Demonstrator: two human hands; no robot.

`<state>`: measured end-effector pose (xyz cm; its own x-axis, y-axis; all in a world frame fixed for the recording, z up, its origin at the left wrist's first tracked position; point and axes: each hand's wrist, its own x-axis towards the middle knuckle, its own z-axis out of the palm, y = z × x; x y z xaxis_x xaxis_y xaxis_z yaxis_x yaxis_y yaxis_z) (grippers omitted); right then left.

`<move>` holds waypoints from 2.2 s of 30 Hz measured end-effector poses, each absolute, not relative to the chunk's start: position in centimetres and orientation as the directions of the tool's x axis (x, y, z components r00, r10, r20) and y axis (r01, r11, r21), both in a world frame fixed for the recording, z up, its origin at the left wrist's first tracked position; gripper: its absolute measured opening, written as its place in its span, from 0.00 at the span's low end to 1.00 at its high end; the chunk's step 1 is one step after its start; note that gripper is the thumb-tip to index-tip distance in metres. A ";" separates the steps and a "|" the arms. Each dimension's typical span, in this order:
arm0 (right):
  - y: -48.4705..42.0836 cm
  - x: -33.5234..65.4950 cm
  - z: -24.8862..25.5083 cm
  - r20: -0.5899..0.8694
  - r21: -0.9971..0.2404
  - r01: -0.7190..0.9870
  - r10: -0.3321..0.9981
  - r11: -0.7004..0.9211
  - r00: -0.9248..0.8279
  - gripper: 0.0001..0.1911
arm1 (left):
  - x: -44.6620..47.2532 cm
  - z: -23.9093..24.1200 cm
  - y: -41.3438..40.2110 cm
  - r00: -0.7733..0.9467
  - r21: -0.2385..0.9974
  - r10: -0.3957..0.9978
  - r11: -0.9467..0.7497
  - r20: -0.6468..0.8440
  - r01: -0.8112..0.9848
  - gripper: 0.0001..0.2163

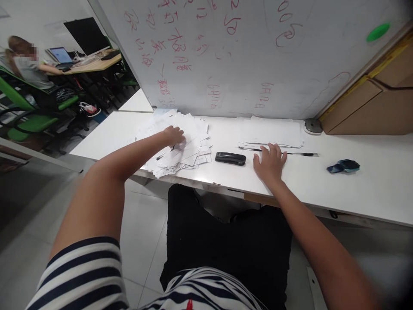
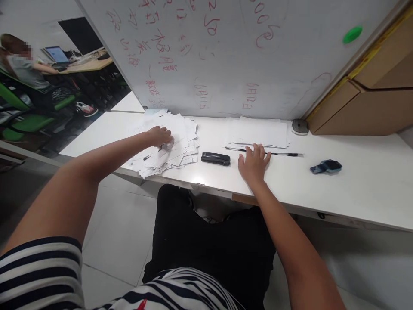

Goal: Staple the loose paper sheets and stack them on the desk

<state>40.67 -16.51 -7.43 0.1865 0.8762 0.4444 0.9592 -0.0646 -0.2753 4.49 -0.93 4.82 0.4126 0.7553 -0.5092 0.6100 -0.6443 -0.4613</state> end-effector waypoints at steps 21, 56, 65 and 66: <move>-16.4 40.8 -7.3 0.477 -0.337 0.941 0.856 -0.033 0.201 0.21 | 2.0 13.2 -9.4 0.562 -0.471 0.826 -0.507 -0.029 0.722 0.13; -25.7 40.5 -3.1 0.117 -0.993 0.045 0.925 0.108 0.362 0.23 | 15.1 -0.8 -17.0 0.290 0.995 0.957 -0.041 0.014 0.087 0.23; -25.9 39.4 -3.2 0.068 -0.997 0.054 0.957 0.055 0.281 0.24 | 15.2 -0.3 -16.8 0.484 0.997 0.875 -0.033 -0.007 0.073 0.23; -26.0 39.3 -3.2 0.053 -0.997 0.066 0.957 0.036 0.286 0.24 | 15.2 -0.1 -17.0 0.504 0.996 0.864 -0.048 0.000 0.081 0.24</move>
<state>39.32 -26.03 -3.17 0.2863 0.9567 0.0532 0.0662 0.0356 -0.9972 15.19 -17.03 -0.10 0.5041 0.8636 0.0004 0.0815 -0.0480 0.9955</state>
